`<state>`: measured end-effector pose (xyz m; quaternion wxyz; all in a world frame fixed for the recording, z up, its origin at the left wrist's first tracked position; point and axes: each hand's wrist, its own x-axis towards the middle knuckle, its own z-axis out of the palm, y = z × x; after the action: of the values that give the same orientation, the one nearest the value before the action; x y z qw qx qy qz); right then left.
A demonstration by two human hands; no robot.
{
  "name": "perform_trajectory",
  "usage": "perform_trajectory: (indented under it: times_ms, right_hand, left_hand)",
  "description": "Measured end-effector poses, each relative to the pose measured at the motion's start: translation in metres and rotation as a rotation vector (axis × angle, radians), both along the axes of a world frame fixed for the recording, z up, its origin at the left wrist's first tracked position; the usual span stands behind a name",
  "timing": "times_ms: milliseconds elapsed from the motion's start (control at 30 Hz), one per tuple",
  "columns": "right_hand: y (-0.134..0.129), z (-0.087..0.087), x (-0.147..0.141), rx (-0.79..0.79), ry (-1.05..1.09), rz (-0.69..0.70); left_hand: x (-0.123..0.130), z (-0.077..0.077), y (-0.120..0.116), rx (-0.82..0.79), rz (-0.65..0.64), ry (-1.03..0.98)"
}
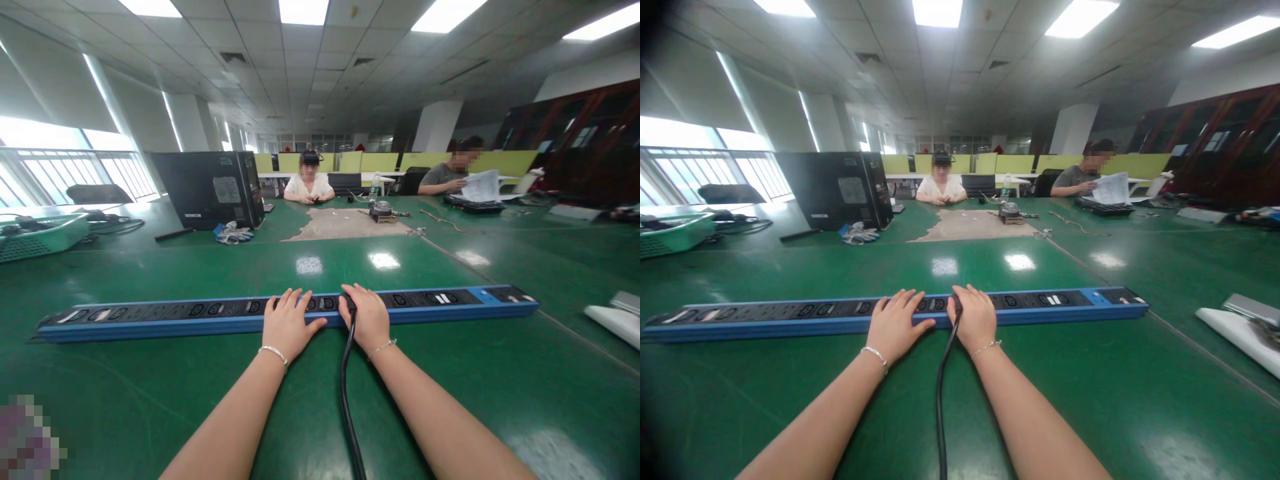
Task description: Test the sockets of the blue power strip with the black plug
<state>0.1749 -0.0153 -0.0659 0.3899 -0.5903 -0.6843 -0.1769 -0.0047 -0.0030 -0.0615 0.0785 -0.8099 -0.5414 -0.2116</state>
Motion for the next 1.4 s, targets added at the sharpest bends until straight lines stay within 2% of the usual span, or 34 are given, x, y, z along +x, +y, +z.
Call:
perform_trajectory:
  times_ms: [100,233,733,967,1067,1400]
  right_hand:
    - [0.0024,-0.0013,-0.0027,-0.033,0.016,-0.093]
    - [0.0029,-0.0040,-0.0050,-0.020,0.037,-0.152]
    - [-0.0020,-0.0041,-0.0039,-0.065,0.012,-0.185]
    - [0.0000,-0.0052,-0.0041,-0.012,0.043,-0.161]
    - [0.0004,-0.0037,-0.0046,0.004,0.045,-0.107]
    - [-0.0008,-0.0026,-0.0061,-0.080,0.070,-0.041]
  left_hand:
    - [0.0017,0.0005,0.0001,-0.005,0.005,-0.001]
    - [0.0018,0.0017,0.0001,-0.014,0.005,-0.004]
    - [-0.0009,0.0007,-0.0003,0.010,-0.019,0.024]
    - [0.0042,0.0006,-0.0025,0.058,-0.095,0.061]
    - [0.0073,0.0009,-0.0038,0.076,-0.108,0.075]
    - [0.0078,0.0011,-0.0030,0.080,-0.102,0.081]
